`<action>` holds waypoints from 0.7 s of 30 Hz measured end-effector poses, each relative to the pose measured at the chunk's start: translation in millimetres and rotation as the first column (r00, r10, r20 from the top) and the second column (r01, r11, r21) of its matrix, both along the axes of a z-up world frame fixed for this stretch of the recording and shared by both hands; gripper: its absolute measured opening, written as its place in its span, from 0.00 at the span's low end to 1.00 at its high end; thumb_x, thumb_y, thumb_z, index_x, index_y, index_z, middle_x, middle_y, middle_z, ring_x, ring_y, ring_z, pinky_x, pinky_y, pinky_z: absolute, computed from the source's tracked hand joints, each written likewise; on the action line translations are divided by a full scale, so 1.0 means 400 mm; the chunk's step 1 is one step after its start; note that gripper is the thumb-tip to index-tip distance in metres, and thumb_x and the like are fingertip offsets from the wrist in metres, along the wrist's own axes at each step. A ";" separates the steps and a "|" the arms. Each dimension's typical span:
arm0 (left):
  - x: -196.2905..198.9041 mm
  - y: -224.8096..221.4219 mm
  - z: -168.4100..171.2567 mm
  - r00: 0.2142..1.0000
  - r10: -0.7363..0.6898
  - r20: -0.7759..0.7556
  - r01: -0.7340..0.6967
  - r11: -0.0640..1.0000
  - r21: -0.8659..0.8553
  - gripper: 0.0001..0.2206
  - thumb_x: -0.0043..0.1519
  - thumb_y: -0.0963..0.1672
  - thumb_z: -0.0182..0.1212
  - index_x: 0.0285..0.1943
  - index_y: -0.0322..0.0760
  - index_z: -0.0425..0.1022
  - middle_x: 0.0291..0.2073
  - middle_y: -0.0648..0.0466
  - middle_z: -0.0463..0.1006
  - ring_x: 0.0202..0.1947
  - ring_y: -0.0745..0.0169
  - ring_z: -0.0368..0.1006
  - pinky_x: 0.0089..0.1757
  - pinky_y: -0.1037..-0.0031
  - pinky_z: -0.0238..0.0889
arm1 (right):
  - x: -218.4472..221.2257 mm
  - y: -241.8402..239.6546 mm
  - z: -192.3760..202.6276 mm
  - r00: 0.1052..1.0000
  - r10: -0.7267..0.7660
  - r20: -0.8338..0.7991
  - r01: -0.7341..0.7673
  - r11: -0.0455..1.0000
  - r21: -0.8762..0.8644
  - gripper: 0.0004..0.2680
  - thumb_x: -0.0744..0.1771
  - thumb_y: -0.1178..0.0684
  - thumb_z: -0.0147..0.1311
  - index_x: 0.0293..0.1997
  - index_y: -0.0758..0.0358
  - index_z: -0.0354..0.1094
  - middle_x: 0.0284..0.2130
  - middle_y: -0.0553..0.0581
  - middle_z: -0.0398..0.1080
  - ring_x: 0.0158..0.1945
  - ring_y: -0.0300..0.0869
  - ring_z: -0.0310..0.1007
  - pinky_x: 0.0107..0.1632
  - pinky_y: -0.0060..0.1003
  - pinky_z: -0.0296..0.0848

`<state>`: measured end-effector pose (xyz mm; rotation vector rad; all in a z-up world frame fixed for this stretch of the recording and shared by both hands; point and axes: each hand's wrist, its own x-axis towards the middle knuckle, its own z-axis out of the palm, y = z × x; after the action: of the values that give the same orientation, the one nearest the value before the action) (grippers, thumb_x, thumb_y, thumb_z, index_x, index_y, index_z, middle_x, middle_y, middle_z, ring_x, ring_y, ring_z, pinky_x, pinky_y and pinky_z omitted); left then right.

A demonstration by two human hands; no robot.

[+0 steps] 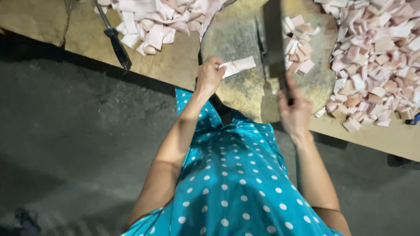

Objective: The person cuts strips of meat into small squares using a cleaver on a wooden cutting board, moves the cut pieces into a pile, and sharpens the blade with a honing rod.

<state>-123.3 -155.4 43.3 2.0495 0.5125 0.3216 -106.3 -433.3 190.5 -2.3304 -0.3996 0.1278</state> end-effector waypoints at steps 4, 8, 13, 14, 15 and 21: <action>0.000 -0.027 0.001 0.999 -0.009 0.043 0.011 0.999 -0.051 0.08 0.57 0.42 0.68 0.40 0.31 0.76 0.28 0.42 0.82 0.30 0.47 0.81 0.33 0.63 0.72 | -0.026 -0.035 0.062 0.949 0.017 0.316 -0.079 0.980 0.184 0.20 0.74 0.59 0.58 0.77 0.52 0.58 0.41 0.60 0.78 0.33 0.32 0.72 0.41 0.34 0.73; 0.003 -0.034 0.014 0.998 -0.019 0.064 0.025 0.996 -0.084 0.07 0.58 0.41 0.67 0.39 0.30 0.74 0.28 0.43 0.81 0.29 0.49 0.80 0.31 0.63 0.70 | -0.041 0.028 -0.013 0.881 0.029 0.471 -0.152 0.962 0.225 0.21 0.74 0.59 0.58 0.77 0.52 0.56 0.43 0.64 0.79 0.36 0.38 0.75 0.42 0.35 0.76; 0.004 -0.033 0.010 1.000 0.008 0.022 -0.007 0.999 -0.045 0.08 0.57 0.41 0.68 0.39 0.31 0.75 0.27 0.41 0.81 0.29 0.47 0.80 0.32 0.63 0.70 | -0.050 0.051 -0.053 0.982 0.159 0.103 -0.162 0.986 0.024 0.22 0.68 0.58 0.58 0.74 0.54 0.62 0.40 0.65 0.78 0.33 0.41 0.78 0.39 0.36 0.77; -0.001 -0.036 0.008 0.999 0.008 0.034 -0.007 0.999 -0.031 0.08 0.57 0.41 0.68 0.40 0.32 0.76 0.28 0.41 0.81 0.30 0.47 0.81 0.32 0.63 0.71 | -0.052 0.047 -0.037 0.983 0.158 0.097 -0.161 0.987 0.021 0.22 0.68 0.58 0.58 0.74 0.54 0.62 0.40 0.65 0.78 0.33 0.41 0.78 0.39 0.36 0.77; 0.001 -0.039 0.007 0.999 0.007 0.040 -0.005 0.999 -0.031 0.08 0.57 0.41 0.68 0.40 0.32 0.76 0.28 0.41 0.81 0.30 0.47 0.81 0.32 0.63 0.71 | -0.042 0.038 -0.015 0.996 0.092 0.009 -0.092 0.995 -0.039 0.21 0.68 0.58 0.59 0.73 0.53 0.63 0.33 0.64 0.76 0.27 0.43 0.73 0.36 0.38 0.74; 0.014 -0.067 0.012 0.997 -0.005 0.073 0.008 0.999 -0.035 0.08 0.58 0.41 0.68 0.40 0.32 0.75 0.28 0.41 0.81 0.30 0.45 0.81 0.32 0.62 0.71 | -0.059 0.008 0.067 0.981 -0.007 0.194 -0.038 0.973 0.228 0.19 0.72 0.60 0.58 0.74 0.60 0.61 0.36 0.59 0.77 0.31 0.41 0.74 0.36 0.33 0.74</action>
<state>-117.6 -182.3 48.3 1.9973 0.4635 0.3796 -130.1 -430.2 217.4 -2.1151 -0.5020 -0.1340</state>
